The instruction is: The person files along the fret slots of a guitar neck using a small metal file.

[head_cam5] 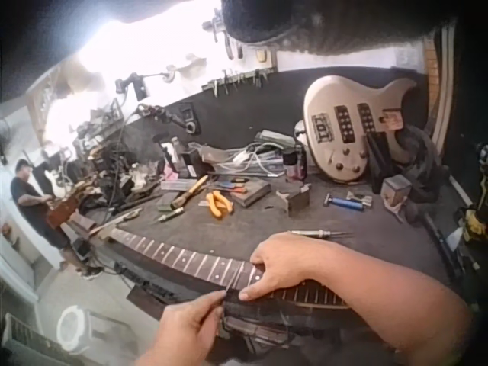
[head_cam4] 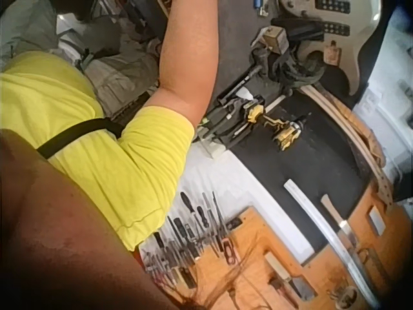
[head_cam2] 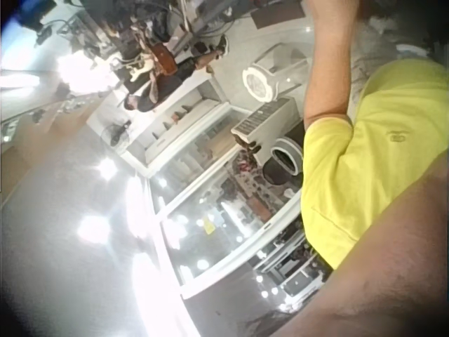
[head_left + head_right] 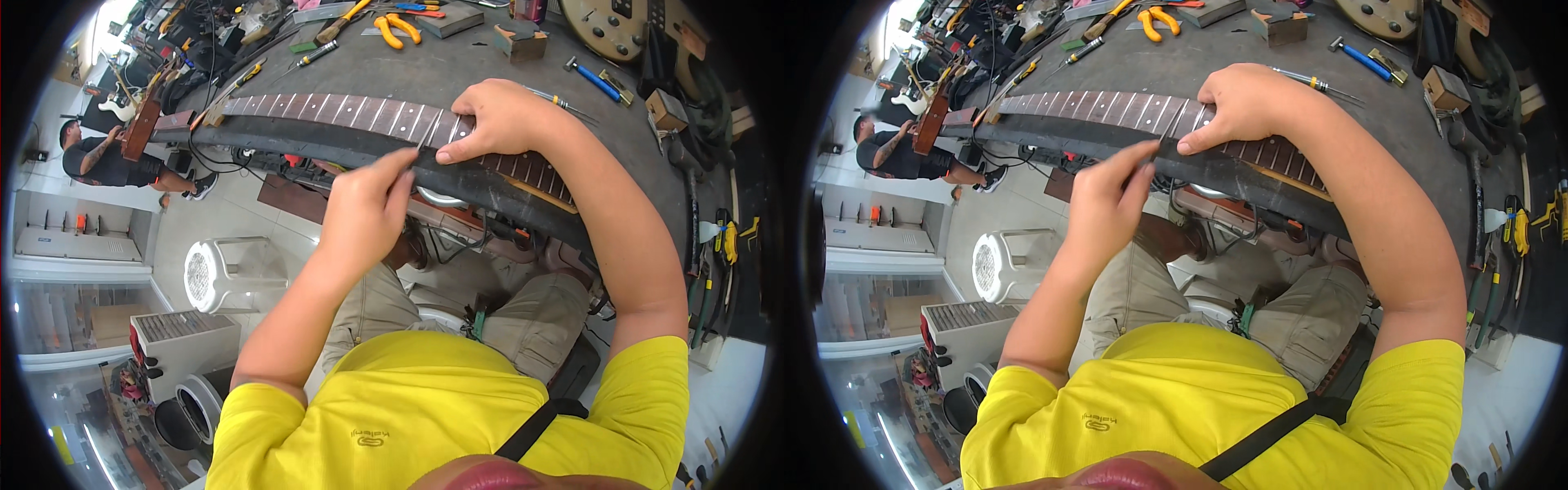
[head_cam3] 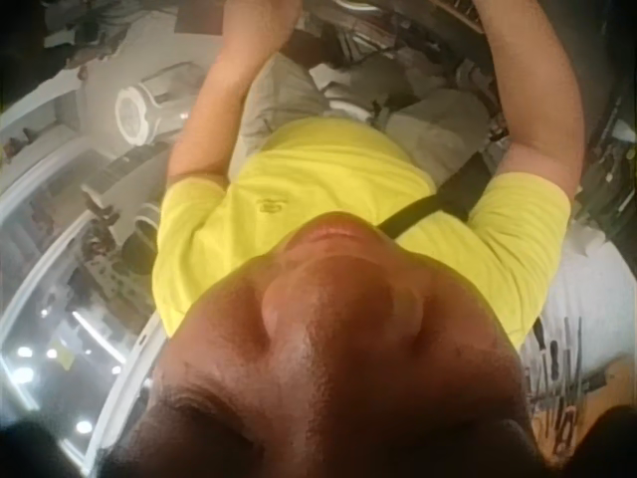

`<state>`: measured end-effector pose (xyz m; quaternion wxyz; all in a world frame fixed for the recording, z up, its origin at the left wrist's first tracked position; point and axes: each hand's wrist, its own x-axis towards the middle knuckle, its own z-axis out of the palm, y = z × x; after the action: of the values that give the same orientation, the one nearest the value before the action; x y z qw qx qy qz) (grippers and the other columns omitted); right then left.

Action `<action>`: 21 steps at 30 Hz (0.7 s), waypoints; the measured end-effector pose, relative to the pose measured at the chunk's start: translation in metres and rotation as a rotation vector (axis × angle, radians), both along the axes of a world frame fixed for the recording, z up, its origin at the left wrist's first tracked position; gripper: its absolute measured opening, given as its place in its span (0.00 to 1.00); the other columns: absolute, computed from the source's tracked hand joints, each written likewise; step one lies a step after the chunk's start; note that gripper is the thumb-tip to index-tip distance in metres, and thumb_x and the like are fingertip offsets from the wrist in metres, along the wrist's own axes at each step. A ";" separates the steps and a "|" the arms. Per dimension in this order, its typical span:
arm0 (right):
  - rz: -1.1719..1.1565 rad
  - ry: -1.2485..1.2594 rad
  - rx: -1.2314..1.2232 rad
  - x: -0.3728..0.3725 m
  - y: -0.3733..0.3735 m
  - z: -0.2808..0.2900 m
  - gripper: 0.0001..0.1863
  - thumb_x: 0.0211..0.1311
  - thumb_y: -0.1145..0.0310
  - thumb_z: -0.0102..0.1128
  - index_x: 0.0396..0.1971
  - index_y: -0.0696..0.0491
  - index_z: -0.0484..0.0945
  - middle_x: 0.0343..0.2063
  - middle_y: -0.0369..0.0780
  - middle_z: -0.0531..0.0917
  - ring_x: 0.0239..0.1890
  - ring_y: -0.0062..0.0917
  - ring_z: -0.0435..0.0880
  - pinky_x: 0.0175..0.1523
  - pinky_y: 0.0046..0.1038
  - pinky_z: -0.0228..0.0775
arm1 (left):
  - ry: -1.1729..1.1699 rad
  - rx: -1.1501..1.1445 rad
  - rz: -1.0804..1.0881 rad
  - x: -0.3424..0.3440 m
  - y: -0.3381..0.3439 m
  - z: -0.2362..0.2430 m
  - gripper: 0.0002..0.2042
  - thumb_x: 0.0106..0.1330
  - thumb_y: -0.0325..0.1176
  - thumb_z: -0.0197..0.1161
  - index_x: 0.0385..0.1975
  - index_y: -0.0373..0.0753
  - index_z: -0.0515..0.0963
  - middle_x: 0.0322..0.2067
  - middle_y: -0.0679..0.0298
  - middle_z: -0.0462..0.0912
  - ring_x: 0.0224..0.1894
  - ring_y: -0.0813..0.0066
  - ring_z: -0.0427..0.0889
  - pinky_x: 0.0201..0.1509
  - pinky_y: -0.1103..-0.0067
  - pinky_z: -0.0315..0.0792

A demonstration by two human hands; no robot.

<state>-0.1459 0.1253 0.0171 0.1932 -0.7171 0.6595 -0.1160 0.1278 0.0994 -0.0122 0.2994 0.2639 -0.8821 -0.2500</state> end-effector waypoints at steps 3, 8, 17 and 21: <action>-0.008 -0.003 0.036 0.002 0.001 0.001 0.45 0.49 0.27 0.77 0.37 0.63 0.91 0.29 0.53 0.90 0.38 0.49 0.91 0.45 0.46 0.81 | -0.002 0.096 0.050 -0.006 0.003 0.003 0.12 0.74 0.23 0.68 0.54 0.30 0.87 0.35 0.42 0.90 0.36 0.42 0.91 0.42 0.65 0.83; -0.022 0.043 0.080 0.001 -0.003 0.002 0.45 0.49 0.27 0.78 0.38 0.62 0.91 0.30 0.52 0.90 0.39 0.48 0.92 0.45 0.45 0.82 | 0.051 0.115 0.069 0.022 0.020 -0.011 0.12 0.74 0.24 0.68 0.54 0.32 0.88 0.35 0.41 0.90 0.34 0.43 0.91 0.41 0.66 0.83; -0.023 -0.023 -0.027 -0.001 0.002 -0.007 0.39 0.51 0.33 0.80 0.28 0.62 0.85 0.21 0.51 0.81 0.28 0.46 0.83 0.36 0.46 0.71 | 0.063 -0.046 0.024 0.022 0.018 -0.024 0.15 0.75 0.22 0.69 0.58 0.33 0.88 0.25 0.56 0.87 0.23 0.76 0.80 0.32 0.77 0.75; 0.005 -0.061 -0.037 0.000 0.000 -0.007 0.39 0.51 0.33 0.81 0.27 0.63 0.85 0.21 0.51 0.81 0.28 0.46 0.82 0.36 0.46 0.71 | 0.045 0.003 -0.002 0.004 -0.003 -0.009 0.15 0.74 0.21 0.68 0.59 0.33 0.88 0.25 0.56 0.87 0.24 0.76 0.80 0.33 0.78 0.75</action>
<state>-0.1461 0.1256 0.0096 0.2000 -0.7183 0.6494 -0.1495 0.1314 0.0967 -0.0208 0.3187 0.2576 -0.8750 -0.2577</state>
